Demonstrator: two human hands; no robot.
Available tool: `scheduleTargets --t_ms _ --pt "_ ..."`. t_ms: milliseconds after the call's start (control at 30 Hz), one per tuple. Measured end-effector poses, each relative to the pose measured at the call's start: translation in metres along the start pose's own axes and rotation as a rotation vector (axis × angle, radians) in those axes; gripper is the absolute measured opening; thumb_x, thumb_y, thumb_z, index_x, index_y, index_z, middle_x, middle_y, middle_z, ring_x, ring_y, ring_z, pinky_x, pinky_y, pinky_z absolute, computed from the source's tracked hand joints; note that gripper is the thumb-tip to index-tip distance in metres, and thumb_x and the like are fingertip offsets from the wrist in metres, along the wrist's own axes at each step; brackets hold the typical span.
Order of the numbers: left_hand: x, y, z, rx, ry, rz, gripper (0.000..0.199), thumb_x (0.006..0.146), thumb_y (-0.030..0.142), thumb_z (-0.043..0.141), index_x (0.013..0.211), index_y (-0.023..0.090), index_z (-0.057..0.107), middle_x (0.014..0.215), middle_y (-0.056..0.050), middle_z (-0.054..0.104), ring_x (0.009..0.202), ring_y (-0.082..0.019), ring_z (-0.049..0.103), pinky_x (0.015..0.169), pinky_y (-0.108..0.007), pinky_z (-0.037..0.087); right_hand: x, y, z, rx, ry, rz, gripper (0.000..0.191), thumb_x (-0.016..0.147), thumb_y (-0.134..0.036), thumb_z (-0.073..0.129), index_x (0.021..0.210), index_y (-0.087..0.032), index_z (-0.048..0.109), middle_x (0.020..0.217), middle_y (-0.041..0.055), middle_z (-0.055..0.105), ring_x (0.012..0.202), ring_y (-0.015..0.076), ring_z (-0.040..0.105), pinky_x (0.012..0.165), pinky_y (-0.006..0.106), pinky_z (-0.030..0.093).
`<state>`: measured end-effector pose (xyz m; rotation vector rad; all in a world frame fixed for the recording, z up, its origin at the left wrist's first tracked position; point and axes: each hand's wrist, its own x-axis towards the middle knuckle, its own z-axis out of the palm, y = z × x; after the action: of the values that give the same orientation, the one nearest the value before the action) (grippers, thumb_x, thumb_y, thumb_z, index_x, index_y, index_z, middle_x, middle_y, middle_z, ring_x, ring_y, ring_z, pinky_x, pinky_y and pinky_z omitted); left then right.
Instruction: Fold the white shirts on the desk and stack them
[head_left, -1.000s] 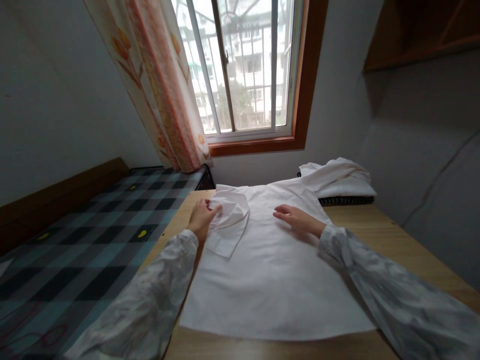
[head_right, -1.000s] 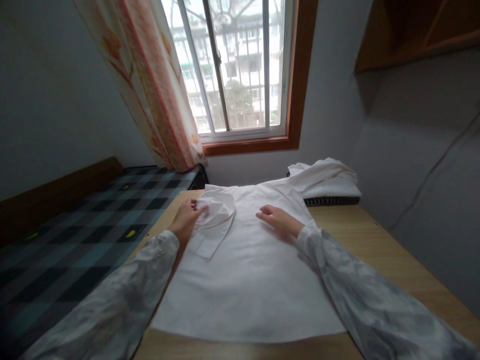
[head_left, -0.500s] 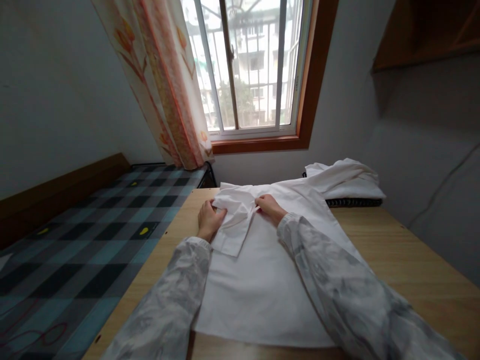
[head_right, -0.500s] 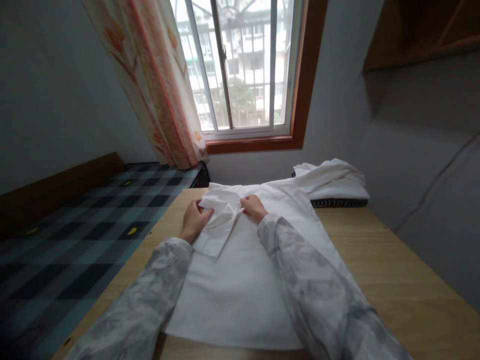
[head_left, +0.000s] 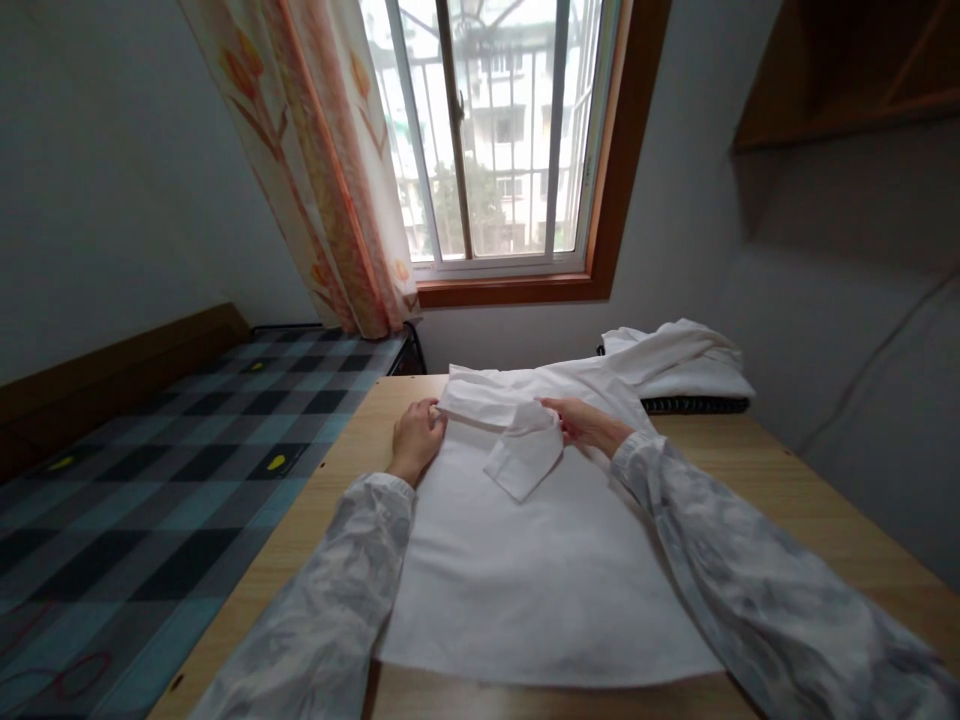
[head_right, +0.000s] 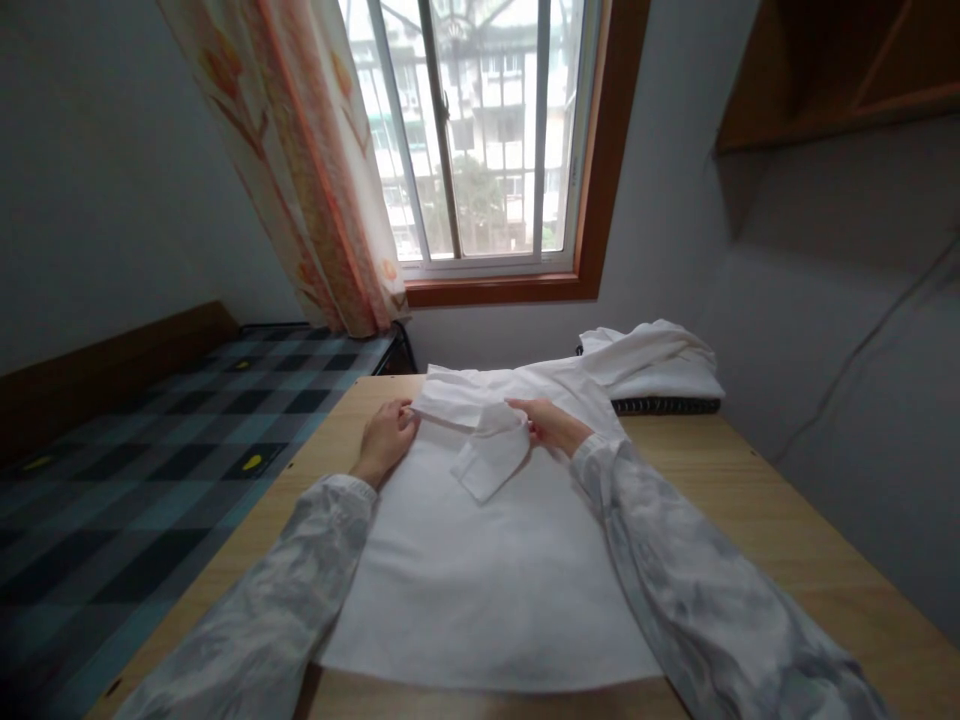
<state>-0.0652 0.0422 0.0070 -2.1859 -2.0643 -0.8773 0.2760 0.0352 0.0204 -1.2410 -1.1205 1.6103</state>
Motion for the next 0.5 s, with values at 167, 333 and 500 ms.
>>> scheduleTargets --t_ms 167,333,500 --pt "-0.001 0.002 -0.003 0.070 -0.012 -0.018 0.019 0.105 0.037 0.062 0.107 0.023 0.074 0.116 -0.012 0.079 0.112 -0.031 0.073 0.097 -0.039 0.051 -0.021 -0.016 -0.023 0.081 -0.111 -0.122 0.012 0.093 -0.023 0.078 0.100 -0.019 0.069 0.095 0.0049 0.078 0.084 0.0180 0.073 0.074 0.024 0.060" --pt "0.000 0.005 -0.005 0.054 -0.002 -0.175 0.028 0.111 0.045 0.051 0.107 0.025 0.071 0.108 -0.013 0.082 0.099 -0.031 0.075 0.083 -0.037 0.048 -0.023 -0.015 -0.052 -0.087 0.017 -0.087 0.020 0.094 -0.033 0.083 0.103 -0.019 0.073 0.091 0.0040 0.077 0.070 0.0149 0.068 0.056 0.021 0.054" --pt "0.004 0.005 -0.007 0.063 -0.036 -0.304 0.031 0.111 0.042 0.046 0.108 0.024 0.071 0.110 -0.016 0.082 0.102 -0.035 0.076 0.086 -0.041 0.048 -0.027 0.004 -0.058 -0.409 0.018 -0.008 0.043 0.087 -0.053 0.092 0.104 -0.016 0.078 0.081 0.0062 0.074 0.061 0.0160 0.062 0.048 0.025 0.052"
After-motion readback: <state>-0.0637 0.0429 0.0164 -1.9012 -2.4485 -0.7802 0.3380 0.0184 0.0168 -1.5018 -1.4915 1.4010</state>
